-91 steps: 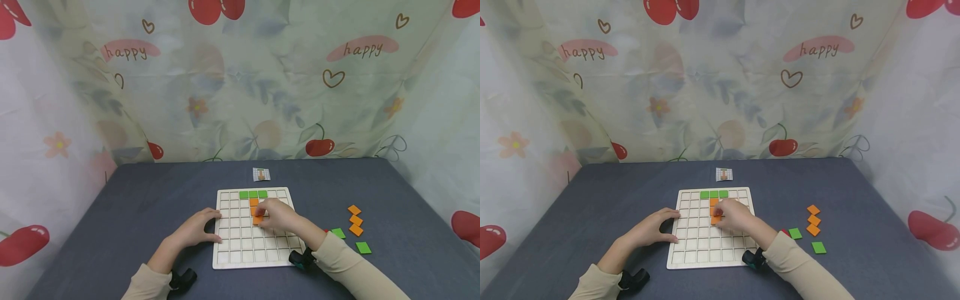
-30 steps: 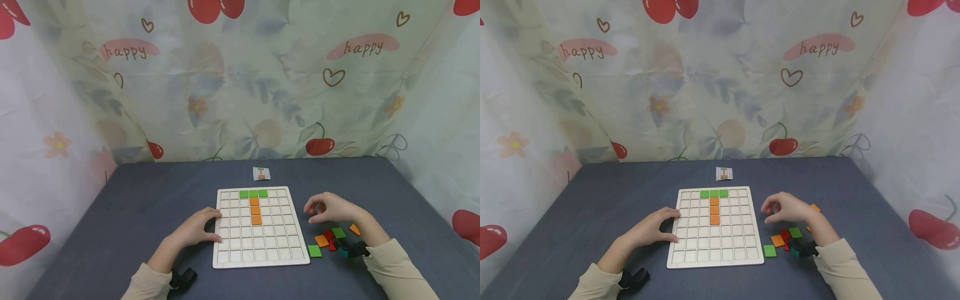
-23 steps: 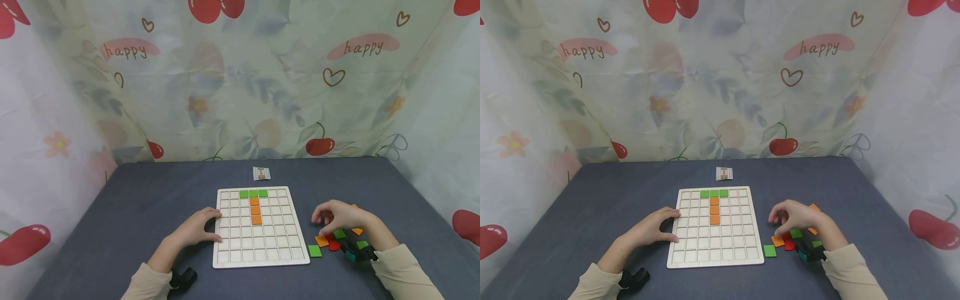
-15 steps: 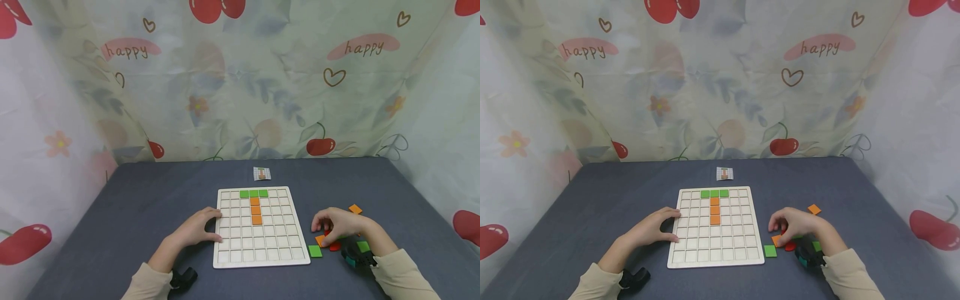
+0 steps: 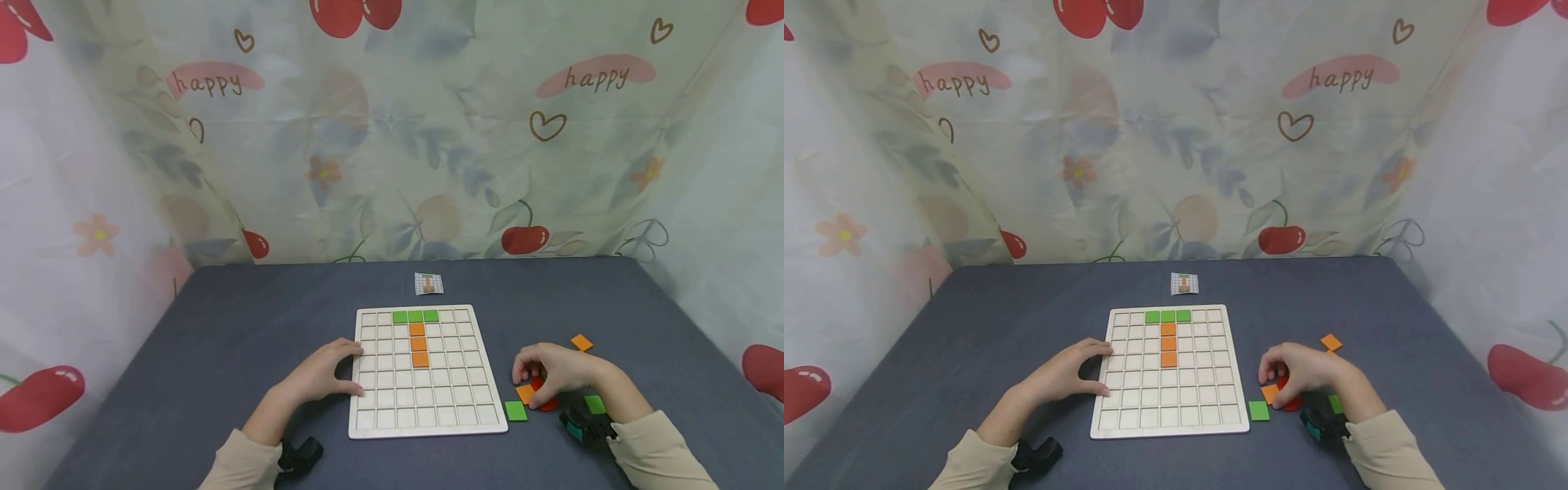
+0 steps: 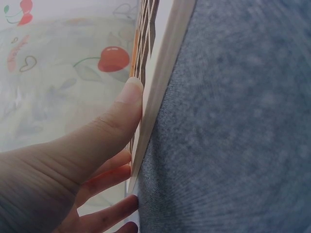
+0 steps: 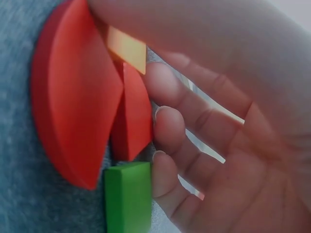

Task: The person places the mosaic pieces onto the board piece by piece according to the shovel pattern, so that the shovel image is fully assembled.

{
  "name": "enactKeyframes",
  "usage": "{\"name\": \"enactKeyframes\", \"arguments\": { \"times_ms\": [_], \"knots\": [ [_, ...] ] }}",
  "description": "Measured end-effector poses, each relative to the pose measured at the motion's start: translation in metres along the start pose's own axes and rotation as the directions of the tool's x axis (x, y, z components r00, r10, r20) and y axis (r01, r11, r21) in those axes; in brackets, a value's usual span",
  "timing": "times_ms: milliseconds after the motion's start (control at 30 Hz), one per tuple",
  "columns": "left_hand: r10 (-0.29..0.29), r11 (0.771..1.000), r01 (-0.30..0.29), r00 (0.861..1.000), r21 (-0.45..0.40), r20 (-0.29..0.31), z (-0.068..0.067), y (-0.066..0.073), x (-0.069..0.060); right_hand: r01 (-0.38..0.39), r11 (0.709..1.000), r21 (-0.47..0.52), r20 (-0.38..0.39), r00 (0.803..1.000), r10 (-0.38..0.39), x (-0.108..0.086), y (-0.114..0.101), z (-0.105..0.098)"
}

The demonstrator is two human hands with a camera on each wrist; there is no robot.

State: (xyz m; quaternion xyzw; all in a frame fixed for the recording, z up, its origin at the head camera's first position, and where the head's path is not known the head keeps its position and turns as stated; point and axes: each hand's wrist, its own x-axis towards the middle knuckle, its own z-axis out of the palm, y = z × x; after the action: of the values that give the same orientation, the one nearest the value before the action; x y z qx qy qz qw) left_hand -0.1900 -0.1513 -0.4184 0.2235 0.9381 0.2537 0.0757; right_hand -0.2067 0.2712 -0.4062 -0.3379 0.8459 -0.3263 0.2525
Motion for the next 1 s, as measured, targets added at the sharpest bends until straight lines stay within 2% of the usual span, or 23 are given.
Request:
{"name": "enactKeyframes", "arguments": {
  "times_ms": [267, 600, 1000],
  "knots": [
    [0.005, 1.0, -0.005, 1.0, -0.001, 0.004, -0.001, 0.0, 0.0, -0.026, 0.999, -0.022, -0.024, 0.999, 0.026, 0.002, 0.0, 0.003],
    [-0.005, 1.0, 0.005, 1.0, -0.002, 0.016, -0.001, -0.001, 0.001, -0.008, 0.999, -0.043, -0.079, 0.997, 0.004, 0.001, -0.004, 0.004],
    [-0.027, 1.0, 0.028, 0.999, -0.015, 0.024, -0.002, 0.0, 0.002, 0.0, 0.992, -0.127, -0.208, 0.978, -0.026, 0.011, -0.02, 0.004]
  ]
}}
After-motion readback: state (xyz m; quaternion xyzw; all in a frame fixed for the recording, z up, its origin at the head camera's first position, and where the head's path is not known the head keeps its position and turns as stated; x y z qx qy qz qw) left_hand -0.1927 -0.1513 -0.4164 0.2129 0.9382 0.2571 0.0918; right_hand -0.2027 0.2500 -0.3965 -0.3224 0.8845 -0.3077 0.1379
